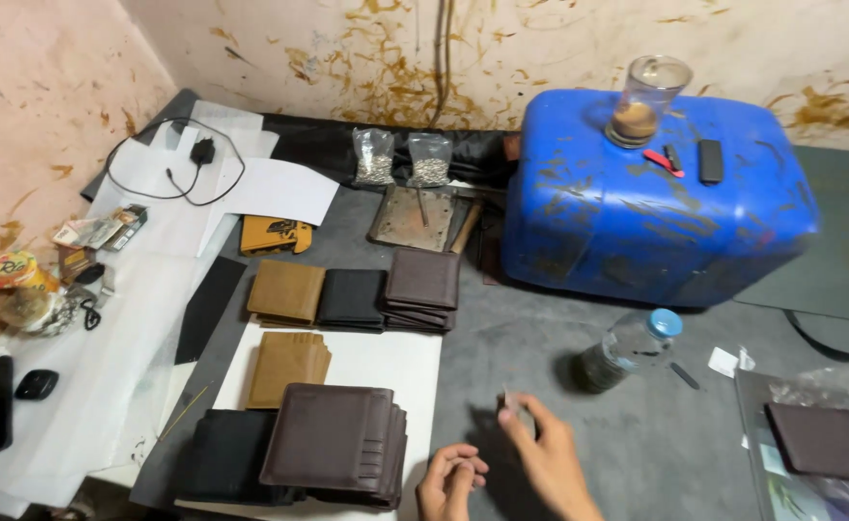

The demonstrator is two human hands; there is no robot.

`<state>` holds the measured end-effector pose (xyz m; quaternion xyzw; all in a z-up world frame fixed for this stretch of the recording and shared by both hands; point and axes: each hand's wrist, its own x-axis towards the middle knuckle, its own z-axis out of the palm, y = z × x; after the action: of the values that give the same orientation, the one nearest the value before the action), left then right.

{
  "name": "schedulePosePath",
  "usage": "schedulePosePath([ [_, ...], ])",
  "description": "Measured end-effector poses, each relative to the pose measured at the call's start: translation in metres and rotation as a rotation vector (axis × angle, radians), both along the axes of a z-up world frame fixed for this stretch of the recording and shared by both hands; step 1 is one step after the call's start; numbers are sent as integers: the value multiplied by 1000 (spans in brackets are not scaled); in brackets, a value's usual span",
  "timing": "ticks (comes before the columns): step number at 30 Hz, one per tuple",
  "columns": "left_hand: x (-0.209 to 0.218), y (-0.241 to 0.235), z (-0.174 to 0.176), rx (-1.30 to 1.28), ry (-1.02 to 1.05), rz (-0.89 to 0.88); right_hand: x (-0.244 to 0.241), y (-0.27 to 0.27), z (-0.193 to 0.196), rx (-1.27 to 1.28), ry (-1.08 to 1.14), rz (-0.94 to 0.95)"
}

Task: Inspecting and cleaning leather wallets using a cloth and stacking them on a workbench.

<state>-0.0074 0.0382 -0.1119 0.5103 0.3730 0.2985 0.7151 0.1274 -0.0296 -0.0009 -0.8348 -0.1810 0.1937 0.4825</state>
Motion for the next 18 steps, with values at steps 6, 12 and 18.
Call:
schedulePosePath([
  [6, 12, -30, 22, -40, 176, -18, -38, -115, -36, 244, 669, -341],
  [12, 48, -90, 11, 95, -5, -207, -7, -236, -37, -122, -70, -383],
  [18, 77, -137, 30, 247, 12, -499, 53, -306, 13, -313, -259, -589],
])
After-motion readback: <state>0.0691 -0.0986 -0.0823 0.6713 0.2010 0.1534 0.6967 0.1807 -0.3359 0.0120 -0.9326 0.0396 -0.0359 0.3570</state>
